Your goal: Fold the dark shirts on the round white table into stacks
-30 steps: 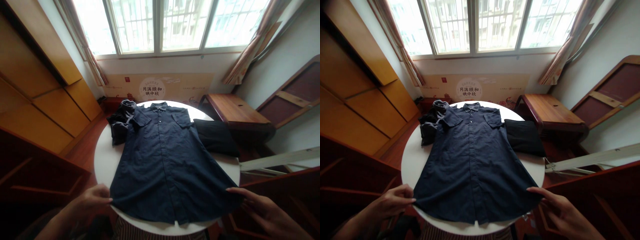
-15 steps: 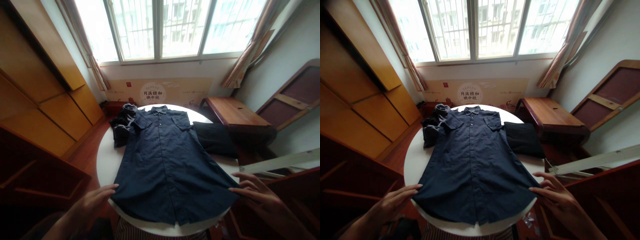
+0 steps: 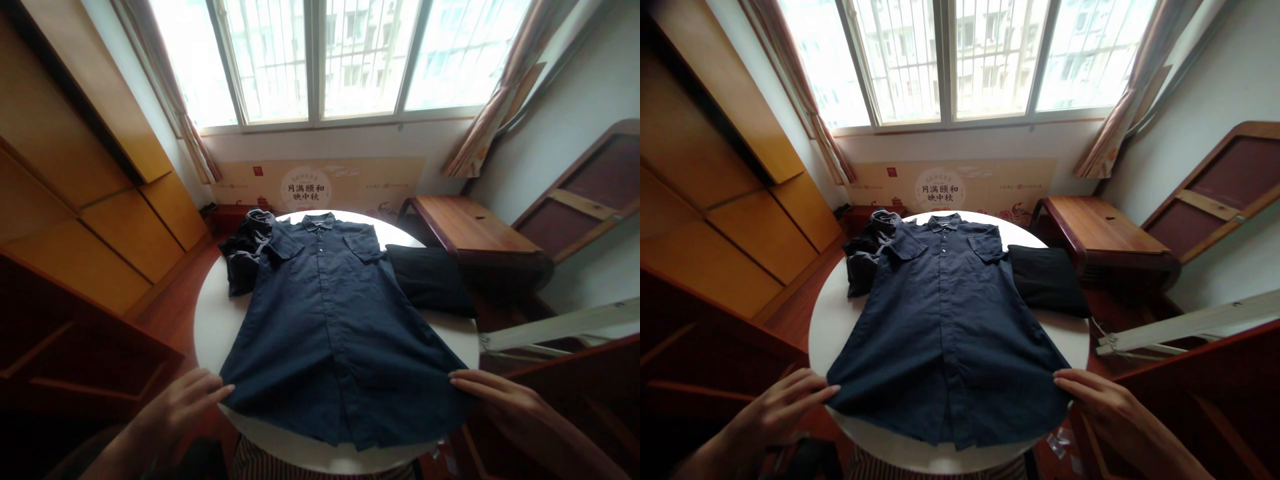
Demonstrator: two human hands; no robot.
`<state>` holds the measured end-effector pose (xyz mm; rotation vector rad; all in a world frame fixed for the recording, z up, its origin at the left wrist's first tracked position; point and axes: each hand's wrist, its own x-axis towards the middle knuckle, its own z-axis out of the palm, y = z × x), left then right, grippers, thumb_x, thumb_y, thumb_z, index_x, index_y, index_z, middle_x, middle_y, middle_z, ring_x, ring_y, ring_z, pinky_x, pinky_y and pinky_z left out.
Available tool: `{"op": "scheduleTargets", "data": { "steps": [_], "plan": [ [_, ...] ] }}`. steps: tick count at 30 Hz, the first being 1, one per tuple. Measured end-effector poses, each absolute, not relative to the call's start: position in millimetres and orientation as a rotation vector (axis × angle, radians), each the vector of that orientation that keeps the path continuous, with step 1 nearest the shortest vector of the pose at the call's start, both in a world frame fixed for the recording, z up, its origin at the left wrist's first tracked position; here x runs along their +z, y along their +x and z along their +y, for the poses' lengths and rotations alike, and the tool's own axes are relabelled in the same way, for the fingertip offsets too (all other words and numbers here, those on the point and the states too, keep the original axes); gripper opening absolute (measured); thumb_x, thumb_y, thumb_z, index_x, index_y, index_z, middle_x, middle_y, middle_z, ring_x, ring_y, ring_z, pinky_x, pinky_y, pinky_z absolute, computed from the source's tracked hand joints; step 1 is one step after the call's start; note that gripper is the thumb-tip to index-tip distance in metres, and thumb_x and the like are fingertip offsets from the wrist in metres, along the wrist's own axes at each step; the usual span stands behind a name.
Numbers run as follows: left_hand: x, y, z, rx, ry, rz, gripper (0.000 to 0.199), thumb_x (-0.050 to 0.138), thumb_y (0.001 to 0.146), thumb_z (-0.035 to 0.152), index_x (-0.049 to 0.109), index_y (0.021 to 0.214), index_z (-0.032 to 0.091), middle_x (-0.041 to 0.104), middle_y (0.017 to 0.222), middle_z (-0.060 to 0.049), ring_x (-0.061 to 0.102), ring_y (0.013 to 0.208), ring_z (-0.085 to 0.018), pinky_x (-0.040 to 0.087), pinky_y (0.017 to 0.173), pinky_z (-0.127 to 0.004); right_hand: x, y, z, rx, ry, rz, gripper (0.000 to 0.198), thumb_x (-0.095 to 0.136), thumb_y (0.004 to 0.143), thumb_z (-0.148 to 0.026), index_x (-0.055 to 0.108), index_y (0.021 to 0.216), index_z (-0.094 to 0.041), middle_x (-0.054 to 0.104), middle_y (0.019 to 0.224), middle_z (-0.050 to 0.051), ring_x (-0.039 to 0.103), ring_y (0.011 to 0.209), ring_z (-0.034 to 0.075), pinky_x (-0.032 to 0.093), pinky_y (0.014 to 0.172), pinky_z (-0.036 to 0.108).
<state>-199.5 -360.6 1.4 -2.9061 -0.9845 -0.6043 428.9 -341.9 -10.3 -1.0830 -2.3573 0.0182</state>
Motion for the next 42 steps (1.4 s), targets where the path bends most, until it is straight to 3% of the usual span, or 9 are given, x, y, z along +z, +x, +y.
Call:
{"op": "scheduleTargets", "data": {
  "steps": [3,6,11,15,22,28,34,42],
  "plan": [
    [-2.9,-194.8,-361.8,-0.460,-2.792,-0.954,0.063,0.045,0.085,-0.003,0.052,0.142,0.023,0.068,0.103,-0.009,0.062,0.090,-0.017,0.055,0.084,-0.031,-24.2,432.3,-342.5,-0.213,-0.915,-2.614,0.047,0.046,0.084,-0.003,0.071,0.118,-0.025,0.074,0.108,0.007,0.070,0.094,0.019,0.058,0.082,0.027],
    [-9.0,-182.5,-363.5,-0.345,-2.683,-0.998,0.067,0.042,0.085,-0.005,0.051,0.143,0.026,0.064,0.118,-0.009,0.059,0.103,-0.019,0.052,0.093,-0.033,-27.2,422.7,-347.4,-0.510,-0.958,-2.613,0.049,0.046,0.086,-0.005,0.065,0.127,-0.024,0.069,0.120,0.006,0.062,0.107,0.022,0.049,0.095,0.038],
    [-8.8,-143.9,-360.2,-0.346,-2.635,-0.796,0.053,0.042,0.095,0.006,0.052,0.141,0.030,0.058,0.135,-0.007,0.055,0.110,-0.020,0.044,0.103,-0.037,-7.8,373.5,-351.7,-0.552,-0.710,-2.732,0.050,0.039,0.089,-0.001,0.060,0.132,-0.016,0.066,0.126,0.009,0.057,0.118,0.022,0.039,0.106,0.045],
    [-4.7,-109.0,-357.5,-0.356,-2.668,-0.751,0.046,0.041,0.099,0.011,0.056,0.137,0.031,0.059,0.134,-0.005,0.054,0.110,-0.020,0.042,0.103,-0.038,-0.8,335.8,-349.9,-0.472,-0.581,-2.743,0.042,0.035,0.093,-0.006,0.065,0.122,-0.012,0.070,0.118,0.011,0.059,0.114,0.024,0.043,0.103,0.048],
    [-15.7,-74.6,-360.0,-0.539,-2.716,-0.824,0.032,0.039,0.100,0.009,0.067,0.117,0.013,0.069,0.111,-0.009,0.057,0.106,-0.020,0.041,0.101,-0.039,-26.1,300.8,-355.7,-0.368,-0.590,-2.643,0.043,0.028,0.100,-0.011,0.070,0.112,-0.011,0.071,0.112,0.012,0.062,0.107,0.023,0.050,0.096,0.044],
    [-10.8,-71.7,-369.0,-0.665,-2.810,-0.881,0.027,0.043,0.098,0.008,0.068,0.105,0.013,0.070,0.100,-0.008,0.059,0.095,-0.018,0.047,0.094,-0.037,-22.4,302.4,-362.1,-0.275,-0.623,-2.641,0.040,0.031,0.101,-0.014,0.069,0.115,-0.013,0.071,0.114,0.012,0.061,0.109,0.022,0.049,0.097,0.042],
    [-3.6,-67.4,-376.8,-0.617,-2.836,-0.864,0.034,0.038,0.095,0.004,0.067,0.112,0.011,0.071,0.103,-0.011,0.064,0.088,-0.019,0.052,0.087,-0.038,-5.3,300.2,-362.8,-0.288,-0.518,-2.747,0.042,0.029,0.103,-0.014,0.066,0.122,-0.015,0.070,0.120,0.009,0.063,0.107,0.021,0.052,0.091,0.039],
    [-2.2,-60.6,-380.7,-0.777,-2.885,-0.848,0.032,0.037,0.101,0.009,0.069,0.102,0.010,0.073,0.094,-0.010,0.063,0.077,-0.016,0.055,0.074,-0.031,-3.8,286.4,-363.3,-0.167,-0.560,-2.624,0.042,0.028,0.104,-0.014,0.070,0.109,-0.013,0.073,0.106,0.010,0.065,0.098,0.019,0.053,0.088,0.037]
  ]
}}
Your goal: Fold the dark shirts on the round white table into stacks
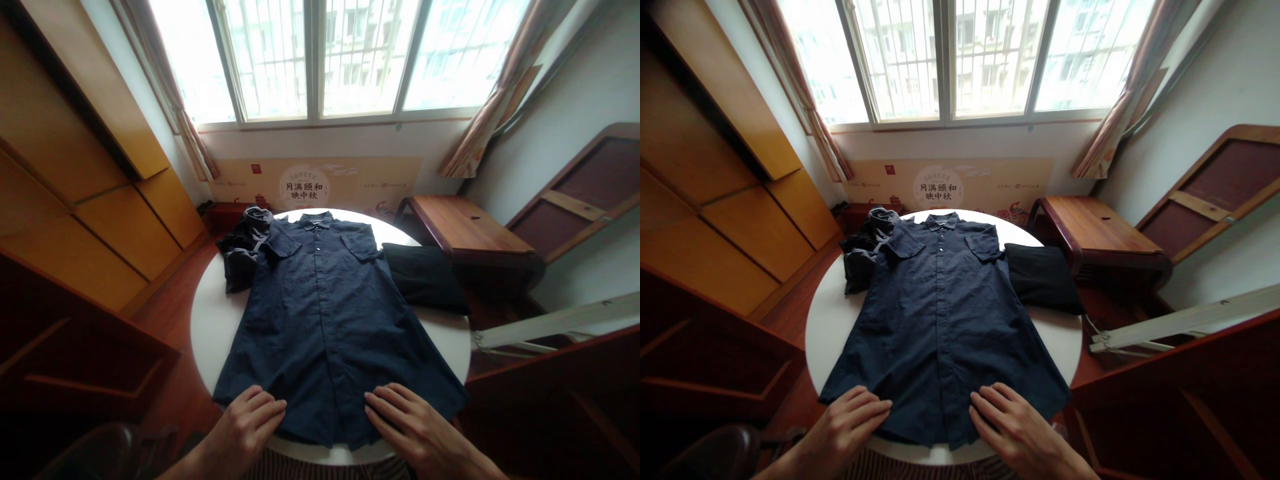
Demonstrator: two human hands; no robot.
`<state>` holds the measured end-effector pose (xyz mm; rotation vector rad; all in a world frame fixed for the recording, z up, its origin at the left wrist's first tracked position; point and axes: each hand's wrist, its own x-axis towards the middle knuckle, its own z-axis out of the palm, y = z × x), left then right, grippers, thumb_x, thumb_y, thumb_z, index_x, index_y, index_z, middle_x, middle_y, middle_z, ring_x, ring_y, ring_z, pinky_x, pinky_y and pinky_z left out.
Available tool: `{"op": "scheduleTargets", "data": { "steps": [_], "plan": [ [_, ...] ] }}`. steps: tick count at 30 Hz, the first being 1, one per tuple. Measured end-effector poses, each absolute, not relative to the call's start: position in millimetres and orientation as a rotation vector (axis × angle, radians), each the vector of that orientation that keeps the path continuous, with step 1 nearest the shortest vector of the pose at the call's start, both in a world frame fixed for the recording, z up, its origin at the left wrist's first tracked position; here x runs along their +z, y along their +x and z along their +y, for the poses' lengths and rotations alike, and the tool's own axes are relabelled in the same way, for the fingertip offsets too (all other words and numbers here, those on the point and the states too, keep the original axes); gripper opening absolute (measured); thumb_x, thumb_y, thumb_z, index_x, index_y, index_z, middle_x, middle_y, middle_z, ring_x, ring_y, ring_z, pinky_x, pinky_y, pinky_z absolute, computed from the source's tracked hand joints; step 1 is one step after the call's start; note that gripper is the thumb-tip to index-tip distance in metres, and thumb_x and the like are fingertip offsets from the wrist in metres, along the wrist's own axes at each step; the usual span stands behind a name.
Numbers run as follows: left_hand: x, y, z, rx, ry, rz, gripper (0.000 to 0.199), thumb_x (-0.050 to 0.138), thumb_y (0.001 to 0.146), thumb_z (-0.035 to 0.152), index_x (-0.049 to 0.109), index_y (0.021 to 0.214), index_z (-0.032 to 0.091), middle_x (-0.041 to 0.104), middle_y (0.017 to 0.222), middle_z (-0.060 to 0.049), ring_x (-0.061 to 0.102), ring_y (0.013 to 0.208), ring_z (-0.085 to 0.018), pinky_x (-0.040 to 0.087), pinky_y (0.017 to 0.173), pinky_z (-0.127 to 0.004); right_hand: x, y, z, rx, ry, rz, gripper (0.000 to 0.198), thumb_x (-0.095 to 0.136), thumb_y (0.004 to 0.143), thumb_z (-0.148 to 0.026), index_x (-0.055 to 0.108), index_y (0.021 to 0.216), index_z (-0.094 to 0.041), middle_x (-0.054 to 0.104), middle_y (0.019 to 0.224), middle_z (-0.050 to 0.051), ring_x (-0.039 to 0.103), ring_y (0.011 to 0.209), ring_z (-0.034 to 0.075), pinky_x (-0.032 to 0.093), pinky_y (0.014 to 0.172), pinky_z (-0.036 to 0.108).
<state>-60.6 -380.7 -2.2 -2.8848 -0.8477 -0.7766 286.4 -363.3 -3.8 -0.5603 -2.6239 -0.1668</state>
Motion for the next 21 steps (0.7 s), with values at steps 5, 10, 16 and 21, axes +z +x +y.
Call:
{"op": "scheduleTargets", "data": {
  "steps": [5,10,16,21],
  "plan": [
    [0.8,-74.5,-380.1,-0.659,-2.873,-0.844,0.034,0.036,0.101,0.010,0.068,0.114,0.009,0.072,0.110,-0.012,0.062,0.094,-0.020,0.055,0.082,-0.034,2.6,291.2,-363.3,-0.059,-0.603,-2.596,0.039,0.031,0.104,-0.017,0.070,0.107,-0.012,0.073,0.102,0.011,0.066,0.094,0.019,0.055,0.085,0.033],
    [10.5,-100.3,-375.3,-0.590,-2.829,-0.872,0.038,0.034,0.101,0.009,0.066,0.121,0.012,0.072,0.113,-0.011,0.061,0.108,-0.021,0.055,0.093,-0.037,7.6,312.9,-359.6,0.038,-0.602,-2.644,0.031,0.042,0.100,-0.018,0.068,0.117,-0.014,0.073,0.109,0.013,0.066,0.104,0.020,0.055,0.089,0.033],
    [53.0,-118.2,-366.9,-0.852,-3.037,-0.930,0.031,0.041,0.101,0.016,0.069,0.117,0.015,0.074,0.107,-0.011,0.065,0.110,-0.018,0.058,0.090,-0.028,39.1,325.6,-358.9,0.158,-0.608,-2.476,0.037,0.041,0.101,-0.021,0.059,0.134,-0.015,0.072,0.112,0.013,0.065,0.110,0.021,0.057,0.089,0.030],
    [105.2,-133.9,-371.6,-0.780,-3.113,-0.989,0.027,0.049,0.099,0.023,0.074,0.111,0.023,0.075,0.100,-0.008,0.068,0.106,-0.021,0.061,0.085,-0.032,82.0,333.9,-377.3,0.001,-0.775,-2.543,0.048,0.045,0.098,-0.023,0.050,0.145,-0.030,0.072,0.116,0.008,0.068,0.106,0.025,0.057,0.090,0.033]
  ]
}}
